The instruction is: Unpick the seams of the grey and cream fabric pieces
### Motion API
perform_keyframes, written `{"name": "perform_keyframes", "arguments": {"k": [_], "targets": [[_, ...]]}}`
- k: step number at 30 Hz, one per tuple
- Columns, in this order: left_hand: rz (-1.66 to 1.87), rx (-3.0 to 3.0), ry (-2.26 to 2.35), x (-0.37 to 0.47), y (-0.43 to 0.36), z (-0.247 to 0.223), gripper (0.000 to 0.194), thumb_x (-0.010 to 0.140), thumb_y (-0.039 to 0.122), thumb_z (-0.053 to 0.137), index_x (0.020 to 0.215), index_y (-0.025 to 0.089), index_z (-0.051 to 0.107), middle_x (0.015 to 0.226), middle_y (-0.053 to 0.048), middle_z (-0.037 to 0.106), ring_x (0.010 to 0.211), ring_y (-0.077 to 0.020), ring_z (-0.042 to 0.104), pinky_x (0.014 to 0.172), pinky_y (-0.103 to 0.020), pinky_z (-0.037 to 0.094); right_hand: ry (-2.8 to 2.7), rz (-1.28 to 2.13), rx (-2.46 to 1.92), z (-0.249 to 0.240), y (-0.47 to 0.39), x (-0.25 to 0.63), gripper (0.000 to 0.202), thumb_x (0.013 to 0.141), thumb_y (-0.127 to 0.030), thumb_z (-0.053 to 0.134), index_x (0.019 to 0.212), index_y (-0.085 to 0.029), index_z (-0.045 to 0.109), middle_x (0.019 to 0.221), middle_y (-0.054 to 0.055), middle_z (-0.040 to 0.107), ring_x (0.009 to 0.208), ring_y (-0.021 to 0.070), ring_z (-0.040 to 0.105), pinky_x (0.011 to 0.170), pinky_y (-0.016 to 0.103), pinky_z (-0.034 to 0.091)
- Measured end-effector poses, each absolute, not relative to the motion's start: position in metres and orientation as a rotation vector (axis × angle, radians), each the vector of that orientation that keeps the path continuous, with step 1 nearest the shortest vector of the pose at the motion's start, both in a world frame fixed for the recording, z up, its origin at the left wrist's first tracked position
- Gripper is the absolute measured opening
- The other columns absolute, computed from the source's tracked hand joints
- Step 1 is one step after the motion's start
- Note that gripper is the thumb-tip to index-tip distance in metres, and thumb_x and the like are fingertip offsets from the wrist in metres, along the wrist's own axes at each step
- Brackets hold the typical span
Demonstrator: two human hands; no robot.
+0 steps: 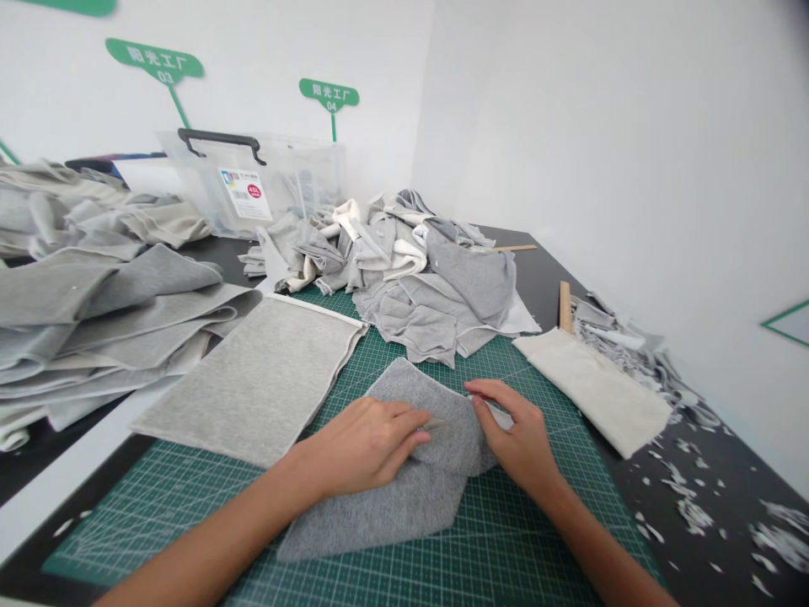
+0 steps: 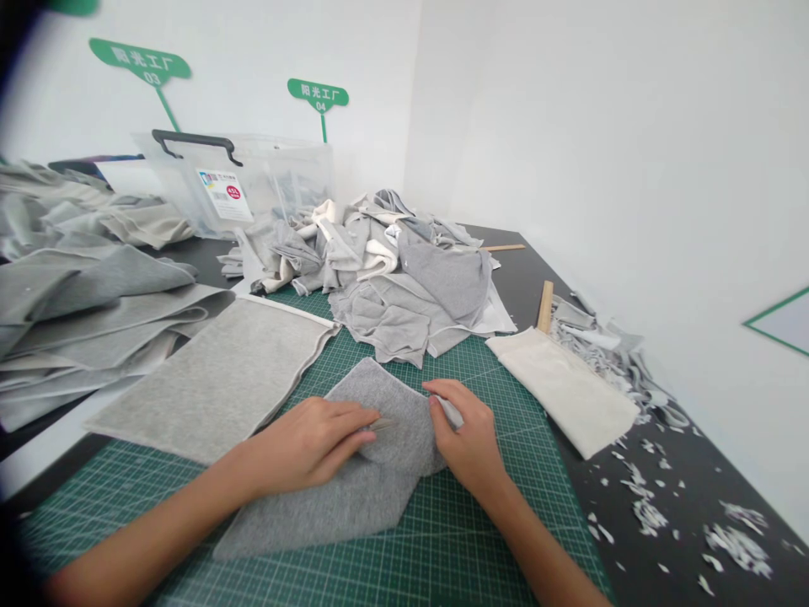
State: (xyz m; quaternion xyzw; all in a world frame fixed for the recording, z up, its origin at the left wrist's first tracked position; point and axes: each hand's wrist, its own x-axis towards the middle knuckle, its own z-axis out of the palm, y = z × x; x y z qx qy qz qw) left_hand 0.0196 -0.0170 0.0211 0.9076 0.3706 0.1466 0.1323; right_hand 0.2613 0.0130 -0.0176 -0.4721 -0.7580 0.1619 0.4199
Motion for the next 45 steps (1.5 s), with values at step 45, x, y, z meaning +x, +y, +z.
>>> {"name": "perform_keyframes", "arguments": {"k": [45], "targets": [[0.413,2.637,1.061,0.0201,-0.0192,0.0243,0.025,0.100,0.029,0.034,0.105,0.018,0.056,0.084,-0.003,0.063,0.072,-0.0184,0.061,0.064,-0.028,0.045,-1.887,0.396,-1.191,-0.0153,0.0121,0.2616,0.020,0.087,-0.018,0.052,0.100,-0.023,0.067,0.101,0.004,0.069,0.096,0.0199,0.064,0.087,0.035,0.050]]}}
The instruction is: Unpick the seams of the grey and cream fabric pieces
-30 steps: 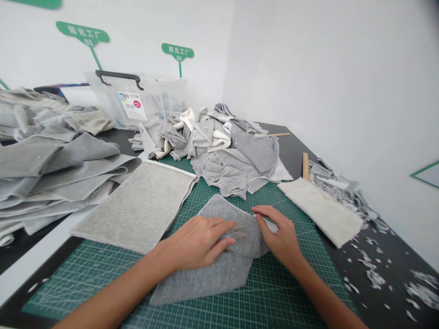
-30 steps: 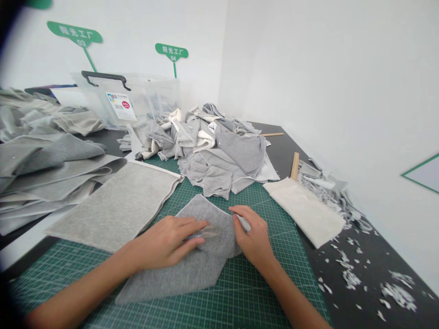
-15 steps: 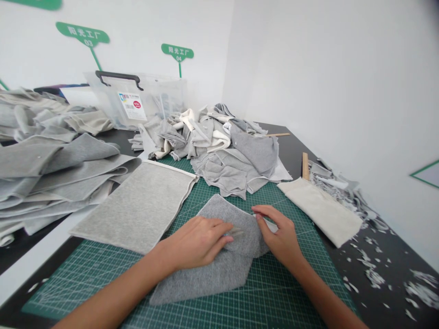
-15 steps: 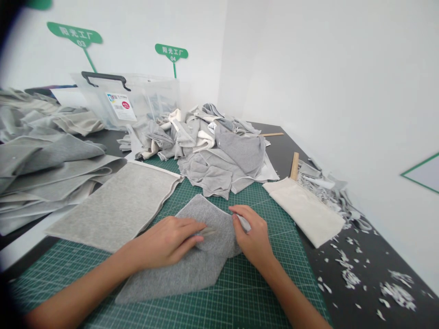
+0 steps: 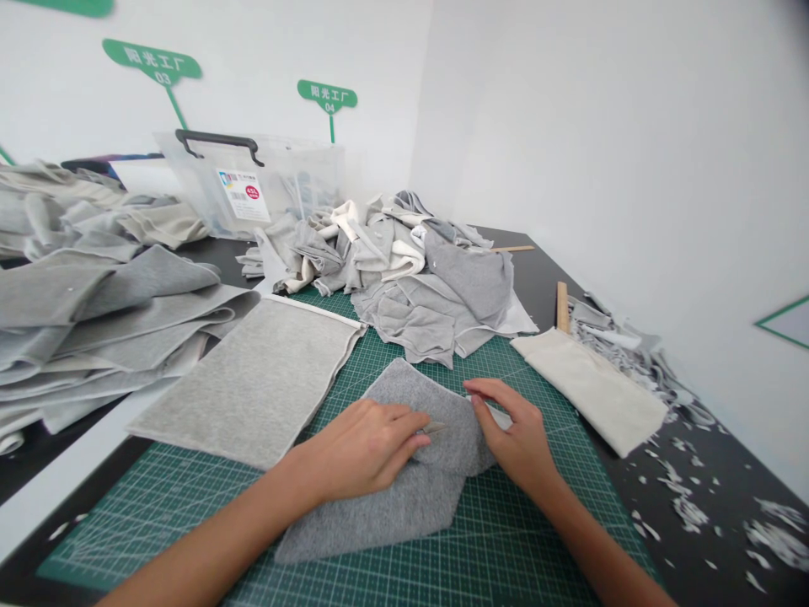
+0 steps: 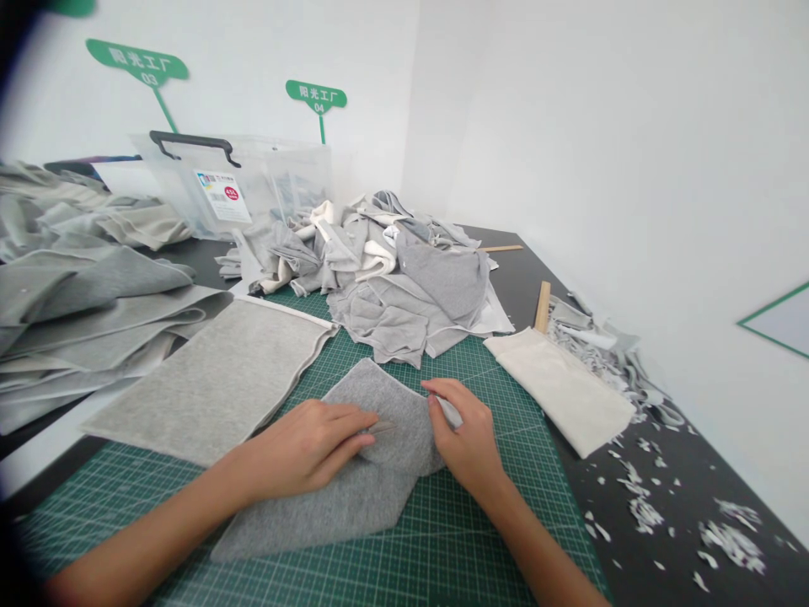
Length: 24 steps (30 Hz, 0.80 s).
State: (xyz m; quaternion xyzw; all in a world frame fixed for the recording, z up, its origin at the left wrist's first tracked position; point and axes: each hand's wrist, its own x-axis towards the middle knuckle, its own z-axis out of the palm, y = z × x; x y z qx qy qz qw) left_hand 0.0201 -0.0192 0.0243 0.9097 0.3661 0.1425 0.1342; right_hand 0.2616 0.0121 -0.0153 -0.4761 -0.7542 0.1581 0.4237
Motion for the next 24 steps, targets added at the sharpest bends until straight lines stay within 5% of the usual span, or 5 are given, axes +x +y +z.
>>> {"name": "perform_keyframes", "arguments": {"k": [4,9,16,24], "targets": [[0.439,2.625,1.038,0.0198,-0.0186,0.0242,0.028,0.099,0.032,0.038,0.122,0.020,0.049,0.093,-0.004,0.064,0.080,-0.0196,0.062,0.068,-0.029,0.046,-1.893,0.384,-1.189,-0.0141,0.0123,0.2614,0.020,0.087,-0.018,0.052,0.100,-0.023,0.067,0.101,0.004,0.069,0.095,0.0195,0.064,0.087,0.034,0.050],[0.365,2.657,1.065,0.0199,-0.0187,0.0239,0.025,0.100,0.030,0.033,0.107,0.019,0.055,0.086,-0.003,0.063,0.074,-0.0196,0.062,0.064,-0.030,0.046,-1.893,0.365,-1.185,-0.0144,0.0131,0.2623,0.020,0.087,-0.017,0.053,0.100,-0.023,0.067,0.101,0.004,0.069,0.095,0.0190,0.064,0.088,0.033,0.049],[0.445,2.650,1.059,0.0191,-0.0189,0.0226,0.030,0.099,0.032,0.038,0.124,0.018,0.048,0.095,-0.005,0.064,0.080,-0.0200,0.063,0.068,-0.030,0.048,-1.889,0.385,-1.194,-0.0143,0.0125,0.2608,0.020,0.087,-0.018,0.052,0.100,-0.023,0.067,0.101,0.005,0.069,0.095,0.0196,0.064,0.087,0.035,0.050],[0.438,2.647,1.070,0.0200,-0.0180,0.0239,0.026,0.100,0.028,0.034,0.111,0.018,0.055,0.086,-0.004,0.063,0.074,-0.0187,0.062,0.065,-0.029,0.047,-1.898,0.380,-1.195,-0.0141,0.0119,0.2617,0.021,0.087,-0.018,0.051,0.101,-0.024,0.066,0.102,0.005,0.069,0.096,0.0204,0.064,0.087,0.035,0.051]]}}
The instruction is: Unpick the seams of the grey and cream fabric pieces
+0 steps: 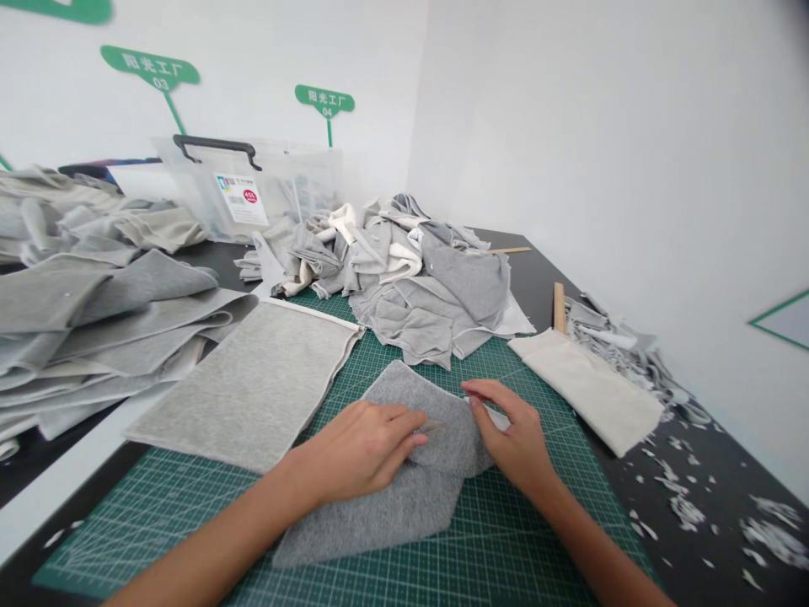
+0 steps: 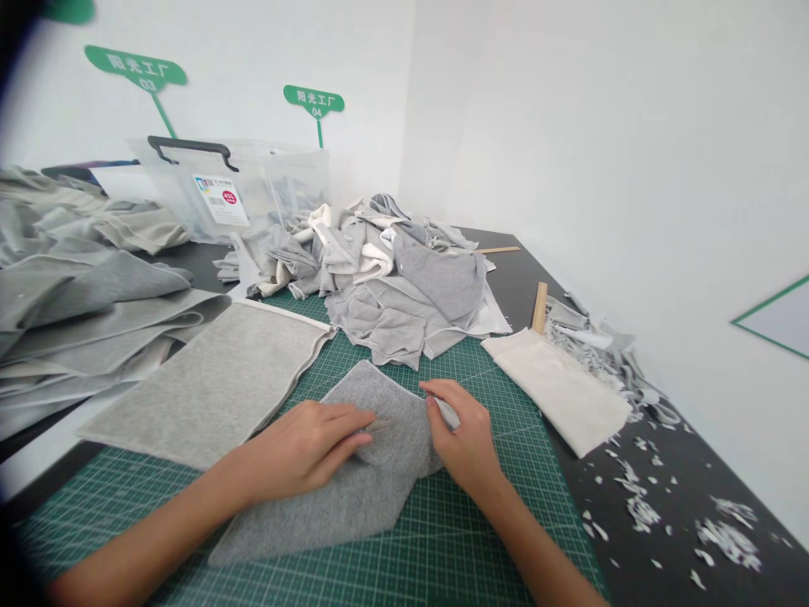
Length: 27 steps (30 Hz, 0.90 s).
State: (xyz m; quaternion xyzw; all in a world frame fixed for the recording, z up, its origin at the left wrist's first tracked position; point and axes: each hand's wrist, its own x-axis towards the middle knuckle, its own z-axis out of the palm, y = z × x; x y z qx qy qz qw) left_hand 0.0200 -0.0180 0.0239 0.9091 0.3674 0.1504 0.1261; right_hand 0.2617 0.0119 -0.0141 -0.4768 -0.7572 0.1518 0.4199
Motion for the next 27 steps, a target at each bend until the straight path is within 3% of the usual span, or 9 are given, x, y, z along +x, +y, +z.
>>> {"name": "perform_keyframes", "arguments": {"k": [4,10,15,20,27], "targets": [[0.439,2.638,1.057,0.0196,-0.0188,0.0233,0.030,0.099,0.031,0.039,0.123,0.018,0.050,0.094,-0.006,0.065,0.080,-0.0196,0.063,0.070,-0.030,0.049,-1.891,0.377,-1.194,-0.0139,0.0118,0.2612,0.021,0.087,-0.018,0.052,0.101,-0.023,0.067,0.102,0.004,0.069,0.096,0.0202,0.064,0.087,0.035,0.050],[0.418,2.642,1.084,0.0198,-0.0188,0.0233,0.026,0.100,0.029,0.034,0.107,0.018,0.056,0.086,-0.004,0.064,0.073,-0.0188,0.062,0.065,-0.029,0.047,-1.895,0.385,-1.195,-0.0129,0.0124,0.2606,0.021,0.087,-0.017,0.052,0.100,-0.023,0.067,0.101,0.004,0.069,0.095,0.0194,0.064,0.087,0.034,0.050],[0.434,2.646,1.058,0.0204,-0.0182,0.0234,0.028,0.099,0.031,0.039,0.121,0.018,0.051,0.092,-0.005,0.064,0.079,-0.0194,0.063,0.069,-0.030,0.048,-1.898,0.382,-1.194,-0.0128,0.0116,0.2606,0.021,0.087,-0.018,0.051,0.101,-0.023,0.067,0.102,0.005,0.069,0.096,0.0202,0.064,0.087,0.035,0.050],[0.404,2.644,1.096,0.0201,-0.0187,0.0228,0.026,0.100,0.028,0.034,0.109,0.017,0.056,0.087,-0.004,0.063,0.074,-0.0189,0.062,0.065,-0.029,0.047,-1.894,0.382,-1.194,-0.0127,0.0104,0.2611,0.021,0.088,-0.018,0.051,0.101,-0.024,0.067,0.101,0.005,0.069,0.095,0.0204,0.064,0.086,0.036,0.051],[0.415,2.640,1.082,0.0200,-0.0189,0.0226,0.028,0.099,0.033,0.037,0.119,0.018,0.050,0.093,-0.005,0.063,0.081,-0.0207,0.063,0.069,-0.032,0.048,-1.889,0.394,-1.195,-0.0134,0.0106,0.2616,0.022,0.088,-0.017,0.052,0.102,-0.024,0.066,0.102,0.004,0.068,0.096,0.0195,0.063,0.087,0.035,0.050]]}}
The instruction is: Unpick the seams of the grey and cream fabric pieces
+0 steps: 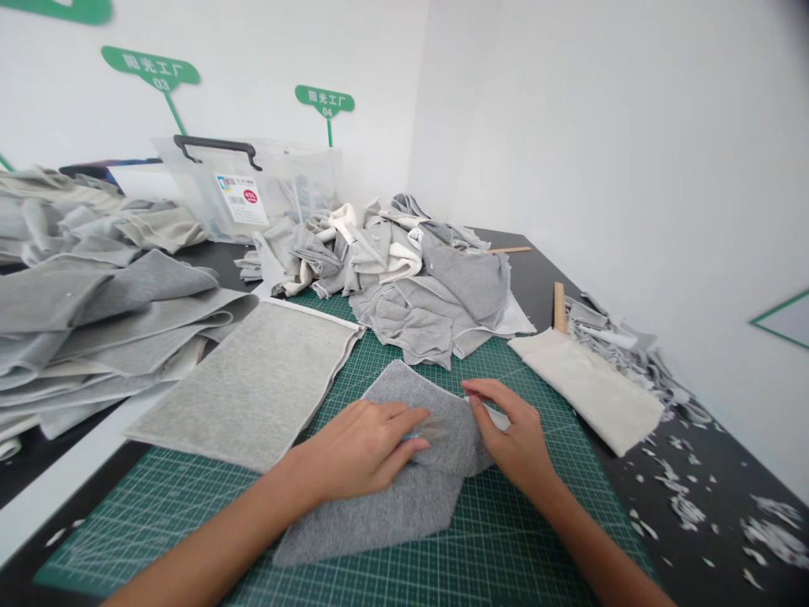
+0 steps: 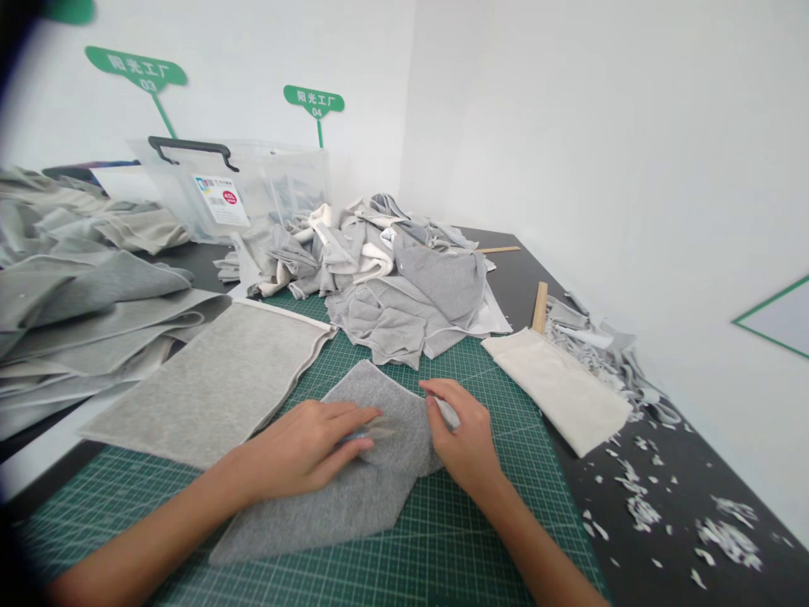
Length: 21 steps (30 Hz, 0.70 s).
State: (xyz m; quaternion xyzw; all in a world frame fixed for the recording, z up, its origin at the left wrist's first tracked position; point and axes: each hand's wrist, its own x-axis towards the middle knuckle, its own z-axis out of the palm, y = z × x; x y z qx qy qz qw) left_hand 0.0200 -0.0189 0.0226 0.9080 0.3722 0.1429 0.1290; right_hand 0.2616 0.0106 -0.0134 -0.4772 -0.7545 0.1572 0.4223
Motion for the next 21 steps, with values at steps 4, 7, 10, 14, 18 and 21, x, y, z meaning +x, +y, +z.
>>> {"name": "perform_keyframes", "arguments": {"k": [4,7,10,14,18,21], "targets": [[0.369,2.646,1.099,0.0209,-0.0187,0.0238,0.026,0.100,0.029,0.033,0.107,0.018,0.055,0.087,-0.004,0.063,0.074,-0.0196,0.062,0.065,-0.031,0.047,-1.888,0.393,-1.190,-0.0131,0.0112,0.2619,0.022,0.087,-0.017,0.052,0.103,-0.024,0.066,0.103,0.004,0.068,0.096,0.0195,0.063,0.088,0.035,0.049],[0.442,2.632,1.065,0.0209,-0.0188,0.0241,0.027,0.100,0.030,0.032,0.115,0.019,0.052,0.090,-0.004,0.063,0.077,-0.0195,0.062,0.067,-0.030,0.048,-1.884,0.397,-1.188,-0.0129,0.0114,0.2616,0.022,0.088,-0.017,0.052,0.103,-0.024,0.066,0.102,0.004,0.068,0.095,0.0191,0.063,0.087,0.034,0.050],[0.453,2.621,1.061,0.0207,-0.0186,0.0230,0.030,0.100,0.033,0.036,0.121,0.018,0.050,0.094,-0.005,0.064,0.082,-0.0206,0.063,0.071,-0.031,0.049,-1.883,0.397,-1.188,-0.0128,0.0112,0.2610,0.022,0.087,-0.017,0.052,0.102,-0.023,0.066,0.102,0.004,0.068,0.095,0.0187,0.064,0.087,0.033,0.050],[0.388,2.630,1.112,0.0208,-0.0181,0.0218,0.027,0.100,0.030,0.035,0.115,0.017,0.054,0.090,-0.005,0.064,0.080,-0.0205,0.063,0.069,-0.031,0.048,-1.884,0.394,-1.189,-0.0133,0.0110,0.2611,0.022,0.087,-0.016,0.052,0.103,-0.023,0.066,0.103,0.004,0.068,0.096,0.0188,0.063,0.087,0.033,0.050],[0.424,2.628,1.098,0.0207,-0.0183,0.0226,0.028,0.100,0.029,0.033,0.113,0.018,0.055,0.088,-0.004,0.064,0.077,-0.0196,0.063,0.068,-0.030,0.047,-1.888,0.396,-1.181,-0.0139,0.0119,0.2613,0.022,0.087,-0.016,0.052,0.104,-0.023,0.066,0.102,0.004,0.068,0.094,0.0187,0.064,0.086,0.033,0.050],[0.434,2.636,1.074,0.0206,-0.0187,0.0230,0.029,0.099,0.032,0.036,0.122,0.019,0.050,0.093,-0.004,0.064,0.080,-0.0204,0.063,0.068,-0.031,0.048,-1.885,0.393,-1.179,-0.0136,0.0124,0.2610,0.022,0.087,-0.017,0.052,0.104,-0.023,0.066,0.102,0.004,0.068,0.093,0.0189,0.064,0.086,0.033,0.051]]}}
